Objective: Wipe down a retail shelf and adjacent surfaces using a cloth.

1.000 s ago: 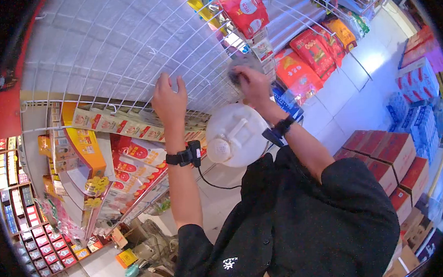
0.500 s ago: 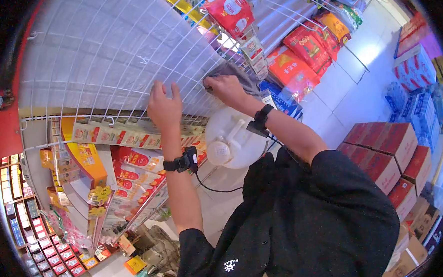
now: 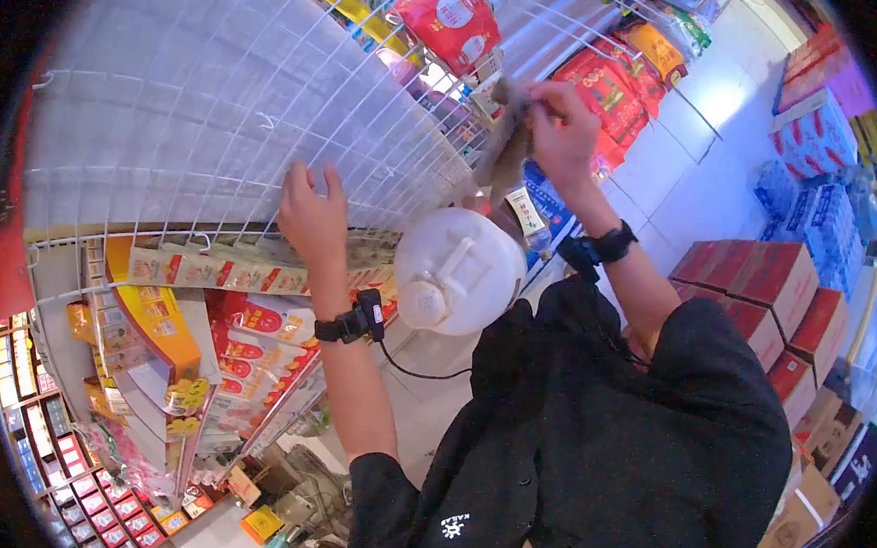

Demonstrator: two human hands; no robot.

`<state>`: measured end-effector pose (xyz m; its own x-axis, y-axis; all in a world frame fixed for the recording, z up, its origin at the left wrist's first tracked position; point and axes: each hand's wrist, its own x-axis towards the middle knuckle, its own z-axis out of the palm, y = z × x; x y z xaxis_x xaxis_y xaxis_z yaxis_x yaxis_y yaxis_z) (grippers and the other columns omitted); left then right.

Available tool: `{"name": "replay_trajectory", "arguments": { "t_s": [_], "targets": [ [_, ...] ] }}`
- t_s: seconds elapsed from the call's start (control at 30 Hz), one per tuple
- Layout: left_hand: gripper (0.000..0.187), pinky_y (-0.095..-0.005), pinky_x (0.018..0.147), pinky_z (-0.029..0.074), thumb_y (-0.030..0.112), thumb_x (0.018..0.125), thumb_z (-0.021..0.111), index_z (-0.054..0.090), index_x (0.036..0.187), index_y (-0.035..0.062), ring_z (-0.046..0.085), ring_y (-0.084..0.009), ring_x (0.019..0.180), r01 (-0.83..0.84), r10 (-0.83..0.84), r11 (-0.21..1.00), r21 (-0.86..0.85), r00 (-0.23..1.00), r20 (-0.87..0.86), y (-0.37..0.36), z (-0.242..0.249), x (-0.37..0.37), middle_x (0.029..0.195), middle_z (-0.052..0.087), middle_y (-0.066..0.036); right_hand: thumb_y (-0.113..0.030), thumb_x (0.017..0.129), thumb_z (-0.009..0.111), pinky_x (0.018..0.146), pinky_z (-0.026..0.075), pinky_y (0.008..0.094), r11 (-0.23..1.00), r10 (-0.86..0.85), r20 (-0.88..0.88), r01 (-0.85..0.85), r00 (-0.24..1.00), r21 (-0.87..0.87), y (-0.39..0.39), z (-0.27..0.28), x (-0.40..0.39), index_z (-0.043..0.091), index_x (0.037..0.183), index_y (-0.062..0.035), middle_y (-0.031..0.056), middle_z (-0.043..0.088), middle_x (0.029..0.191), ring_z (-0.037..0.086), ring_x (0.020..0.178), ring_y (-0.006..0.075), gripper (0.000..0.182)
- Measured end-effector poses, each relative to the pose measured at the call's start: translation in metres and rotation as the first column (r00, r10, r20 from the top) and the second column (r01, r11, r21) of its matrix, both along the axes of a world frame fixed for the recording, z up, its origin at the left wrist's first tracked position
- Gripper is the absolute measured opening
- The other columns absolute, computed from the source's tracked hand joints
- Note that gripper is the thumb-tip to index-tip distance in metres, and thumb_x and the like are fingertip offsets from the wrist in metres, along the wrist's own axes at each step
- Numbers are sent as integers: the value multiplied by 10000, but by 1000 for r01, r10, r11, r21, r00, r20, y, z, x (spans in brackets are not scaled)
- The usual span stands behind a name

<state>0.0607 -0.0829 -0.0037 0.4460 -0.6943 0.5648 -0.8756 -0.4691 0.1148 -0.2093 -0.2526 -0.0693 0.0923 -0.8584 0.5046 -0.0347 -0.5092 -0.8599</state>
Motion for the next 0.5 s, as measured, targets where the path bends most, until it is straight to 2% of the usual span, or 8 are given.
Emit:
{"name": "replay_trajectory", "arguments": {
  "t_s": [0.03, 0.07, 0.13, 0.2, 0.27, 0.33, 0.37, 0.5],
  "targets": [
    [288, -495, 647, 500, 311, 919, 675, 545, 896, 54, 677, -362, 796, -8, 8, 1000, -4, 1000, -15, -1, -1, 0, 852, 662, -126, 80, 921, 615, 787, 563, 281, 998, -19, 116, 12, 993, 59, -3, 12, -4, 643, 983, -14, 75, 738, 1043, 693, 919, 138, 116],
    [286, -500, 645, 495, 306, 916, 678, 542, 894, 56, 669, -364, 785, -15, 15, 1000, -10, 999, -29, -1, 0, 0, 844, 653, -123, 80, 921, 615, 787, 563, 281, 998, -14, 112, 7, 994, 58, -4, 24, -5, 643, 983, -14, 75, 738, 1043, 693, 919, 138, 116],
    [290, -502, 643, 491, 307, 915, 677, 536, 887, 55, 657, -366, 771, -18, 19, 1000, 9, 999, -39, 0, 3, -2, 831, 637, -119, 40, 892, 642, 755, 555, 290, 999, 45, 212, -48, 976, 7, -3, 47, -3, 671, 994, 5, 81, 754, 980, 697, 852, 125, 112],
    [293, -503, 642, 486, 308, 915, 675, 530, 881, 55, 645, -368, 758, -20, 21, 999, 26, 999, -46, -2, 4, -2, 818, 622, -114, 52, 897, 629, 759, 551, 282, 995, 81, 198, -91, 977, 43, -6, 52, -1, 659, 971, 3, 78, 750, 989, 680, 846, 116, 93],
    [304, -507, 648, 474, 308, 915, 671, 518, 860, 51, 625, -369, 745, 2, -4, 999, -45, 999, -49, -2, 1, -2, 797, 594, -114, 64, 903, 616, 763, 546, 275, 986, 124, 183, -141, 975, 85, -11, 56, 2, 647, 948, 1, 74, 745, 998, 664, 840, 107, 83],
    [303, -502, 639, 471, 304, 914, 670, 515, 853, 50, 625, -370, 745, -8, 6, 1000, -19, 998, -64, -1, 7, -4, 795, 593, -118, 86, 898, 608, 744, 536, 264, 977, 177, 328, -205, 928, 54, -17, 67, 6, 595, 866, -15, 68, 733, 1004, 638, 830, 96, 107],
    [303, -497, 631, 468, 300, 914, 669, 512, 846, 50, 625, -370, 745, -8, 9, 1000, 9, 997, -80, -1, 10, -5, 793, 591, -122, 94, 893, 607, 733, 531, 254, 952, 211, 400, -280, 892, 121, -13, 71, 4, 525, 772, -36, 92, 733, 1005, 642, 839, 104, 195],
    [294, -497, 614, 461, 293, 911, 671, 514, 838, 55, 622, -369, 737, 3, -4, 1000, -14, 994, -110, -1, 6, -1, 786, 588, -124, 113, 876, 604, 702, 524, 253, 954, 242, 348, -288, 906, 86, -4, 81, 1, 459, 720, -67, 107, 732, 1013, 622, 798, 104, 280]
  ]
}}
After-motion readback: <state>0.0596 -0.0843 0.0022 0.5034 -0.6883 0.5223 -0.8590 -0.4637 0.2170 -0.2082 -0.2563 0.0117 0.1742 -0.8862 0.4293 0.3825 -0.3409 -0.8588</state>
